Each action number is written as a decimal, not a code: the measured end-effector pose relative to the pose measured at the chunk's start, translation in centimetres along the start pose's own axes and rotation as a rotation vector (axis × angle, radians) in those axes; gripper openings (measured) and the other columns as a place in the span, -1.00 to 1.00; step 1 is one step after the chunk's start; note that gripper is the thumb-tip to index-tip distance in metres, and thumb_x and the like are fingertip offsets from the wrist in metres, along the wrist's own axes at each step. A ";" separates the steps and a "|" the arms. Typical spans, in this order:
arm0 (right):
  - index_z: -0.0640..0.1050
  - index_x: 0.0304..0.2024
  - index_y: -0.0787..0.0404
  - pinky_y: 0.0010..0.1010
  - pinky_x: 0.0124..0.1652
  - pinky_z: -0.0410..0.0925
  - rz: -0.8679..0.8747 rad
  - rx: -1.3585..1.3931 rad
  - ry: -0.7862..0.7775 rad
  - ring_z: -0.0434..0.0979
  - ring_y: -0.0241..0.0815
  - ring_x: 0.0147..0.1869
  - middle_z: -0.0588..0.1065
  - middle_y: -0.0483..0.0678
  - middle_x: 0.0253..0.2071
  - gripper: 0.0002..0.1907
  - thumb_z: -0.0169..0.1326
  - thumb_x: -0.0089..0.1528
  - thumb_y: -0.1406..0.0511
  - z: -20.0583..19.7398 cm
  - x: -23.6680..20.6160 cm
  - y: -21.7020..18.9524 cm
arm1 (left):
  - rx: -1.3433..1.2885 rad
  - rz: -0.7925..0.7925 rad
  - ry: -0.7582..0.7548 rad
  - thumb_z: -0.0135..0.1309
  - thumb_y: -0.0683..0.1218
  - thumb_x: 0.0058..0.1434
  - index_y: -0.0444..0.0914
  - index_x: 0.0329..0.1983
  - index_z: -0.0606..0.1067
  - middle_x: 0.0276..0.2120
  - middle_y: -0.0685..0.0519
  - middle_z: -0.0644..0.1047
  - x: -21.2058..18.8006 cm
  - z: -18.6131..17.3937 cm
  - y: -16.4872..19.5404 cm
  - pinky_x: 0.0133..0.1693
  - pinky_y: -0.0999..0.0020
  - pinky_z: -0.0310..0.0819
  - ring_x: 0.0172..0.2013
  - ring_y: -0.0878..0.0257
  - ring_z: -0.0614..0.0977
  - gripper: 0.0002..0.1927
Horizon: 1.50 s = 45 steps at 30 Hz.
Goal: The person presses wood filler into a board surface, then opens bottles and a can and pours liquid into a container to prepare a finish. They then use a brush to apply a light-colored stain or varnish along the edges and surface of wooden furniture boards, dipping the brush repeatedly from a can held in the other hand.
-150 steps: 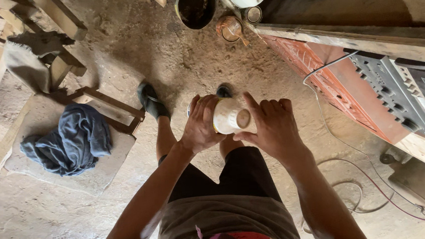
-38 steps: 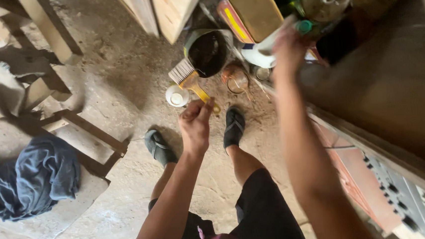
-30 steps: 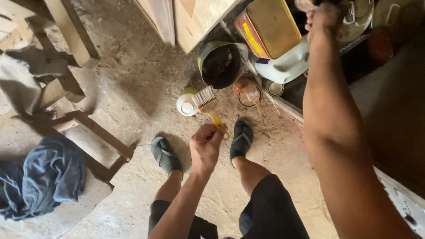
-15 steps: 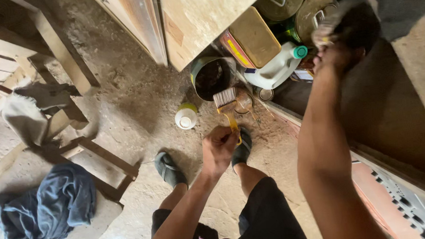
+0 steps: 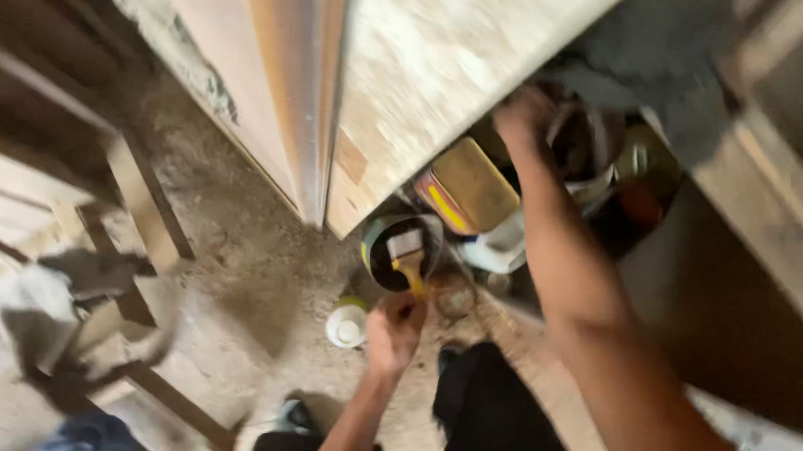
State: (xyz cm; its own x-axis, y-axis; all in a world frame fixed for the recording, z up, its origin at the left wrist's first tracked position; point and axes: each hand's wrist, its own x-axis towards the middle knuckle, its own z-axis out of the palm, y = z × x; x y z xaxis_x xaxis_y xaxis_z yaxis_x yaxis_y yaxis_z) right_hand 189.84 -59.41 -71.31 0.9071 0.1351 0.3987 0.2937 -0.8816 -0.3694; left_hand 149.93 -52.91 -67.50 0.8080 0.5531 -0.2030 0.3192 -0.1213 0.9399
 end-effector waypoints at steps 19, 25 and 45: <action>0.43 0.27 0.31 0.14 0.03 0.31 -0.370 -0.082 -0.182 0.46 0.53 0.08 0.50 0.45 0.03 -0.29 0.17 0.19 0.04 7.3 5.3 -2.9 | -0.073 -0.007 -0.089 0.21 -0.10 0.15 -0.35 -0.34 0.60 -0.50 -0.03 0.55 1.3 -0.9 -4.0 -0.41 0.33 0.43 -0.48 0.32 0.53 -0.82; 0.65 0.01 0.29 -0.03 0.15 0.39 -0.154 -0.140 -0.401 0.54 0.31 0.18 0.54 0.35 0.06 -0.62 0.16 0.21 0.22 3.8 5.9 -5.4 | -0.087 0.179 -0.045 0.18 -0.14 0.12 -0.36 -0.38 0.59 -0.50 0.01 0.55 2.6 0.0 -3.6 -0.42 0.36 0.43 -0.46 0.38 0.56 -0.85; 0.44 0.23 0.34 -0.23 -0.01 0.51 -0.328 0.258 0.131 0.52 0.13 0.17 0.33 0.29 0.16 -0.42 0.26 0.17 0.36 -16.1 -3.0 -5.6 | -0.175 0.019 -0.186 0.18 -0.09 0.15 -0.34 -0.35 0.59 -0.53 -0.09 0.55 2.1 -3.4 -4.0 -0.43 0.27 0.48 -0.55 0.17 0.60 -0.82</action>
State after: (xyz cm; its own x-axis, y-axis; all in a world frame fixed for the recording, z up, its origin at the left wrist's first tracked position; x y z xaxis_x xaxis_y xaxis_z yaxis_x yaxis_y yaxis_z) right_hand 180.61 -62.18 -56.97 0.7124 0.3156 0.6268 0.6404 -0.6578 -0.3966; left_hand 148.68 -48.42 -70.75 0.8954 0.3890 -0.2168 0.2255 0.0236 0.9739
